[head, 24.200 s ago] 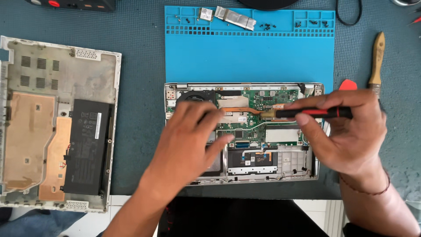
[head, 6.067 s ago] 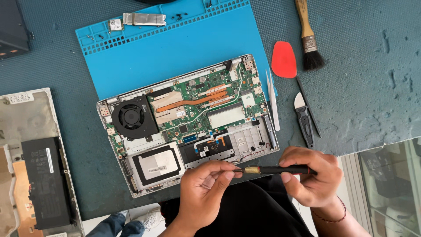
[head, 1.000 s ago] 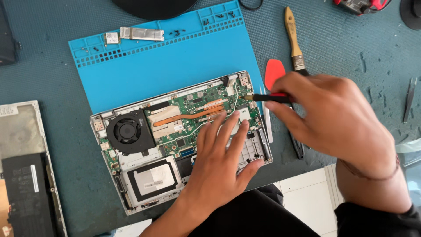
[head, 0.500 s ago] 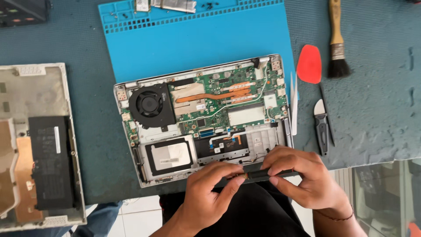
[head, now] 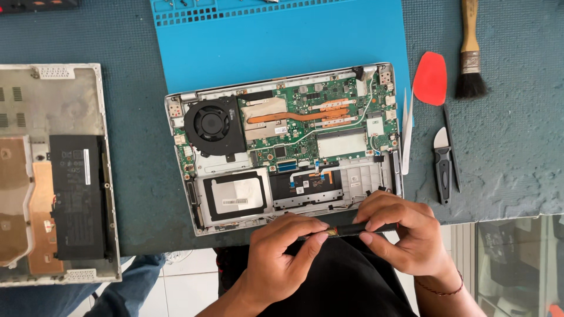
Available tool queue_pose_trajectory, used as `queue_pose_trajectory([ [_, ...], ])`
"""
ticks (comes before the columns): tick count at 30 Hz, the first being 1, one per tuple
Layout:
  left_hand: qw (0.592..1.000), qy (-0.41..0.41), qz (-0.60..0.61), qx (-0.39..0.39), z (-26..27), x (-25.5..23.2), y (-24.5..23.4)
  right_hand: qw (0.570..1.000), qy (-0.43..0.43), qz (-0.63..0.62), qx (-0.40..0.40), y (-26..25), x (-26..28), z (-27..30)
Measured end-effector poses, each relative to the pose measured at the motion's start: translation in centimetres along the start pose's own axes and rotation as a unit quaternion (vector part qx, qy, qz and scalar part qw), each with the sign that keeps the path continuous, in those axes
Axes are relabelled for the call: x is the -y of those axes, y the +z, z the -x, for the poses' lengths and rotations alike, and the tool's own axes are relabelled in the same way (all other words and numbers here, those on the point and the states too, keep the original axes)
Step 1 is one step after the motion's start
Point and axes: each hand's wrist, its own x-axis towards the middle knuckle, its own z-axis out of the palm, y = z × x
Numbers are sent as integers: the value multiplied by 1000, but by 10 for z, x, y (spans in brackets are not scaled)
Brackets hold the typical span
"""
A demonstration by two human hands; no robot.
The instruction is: The person uses a screwdriver to remove screws from the internal components of a disassembled laptop placed on a blue mat. They then use their hands to disconnect ribbon cables and remove small parts from the motherboard area.
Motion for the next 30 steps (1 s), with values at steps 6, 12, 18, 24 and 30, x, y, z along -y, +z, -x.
queue_pose_trajectory([
  [6, 1000, 16, -5, -15, 1, 2, -3, 1000, 0, 7, -10, 6, -6, 2],
  [12, 999, 22, -1, -33, 3, 3, -5, 1000, -18, 13, -11, 10, -7, -2],
  [18, 999, 27, 0, -37, 2, 5, -5, 1000, -20, 4, -14, 12, -9, -4],
  [24, 999, 29, 9, -40, 1, 6, -5, 999, -39, 5, -12, 11, -10, -6],
  [30, 998, -47, 45, -22, 2, 1, -9, 998, -53, -2, -18, 14, -8, -9],
])
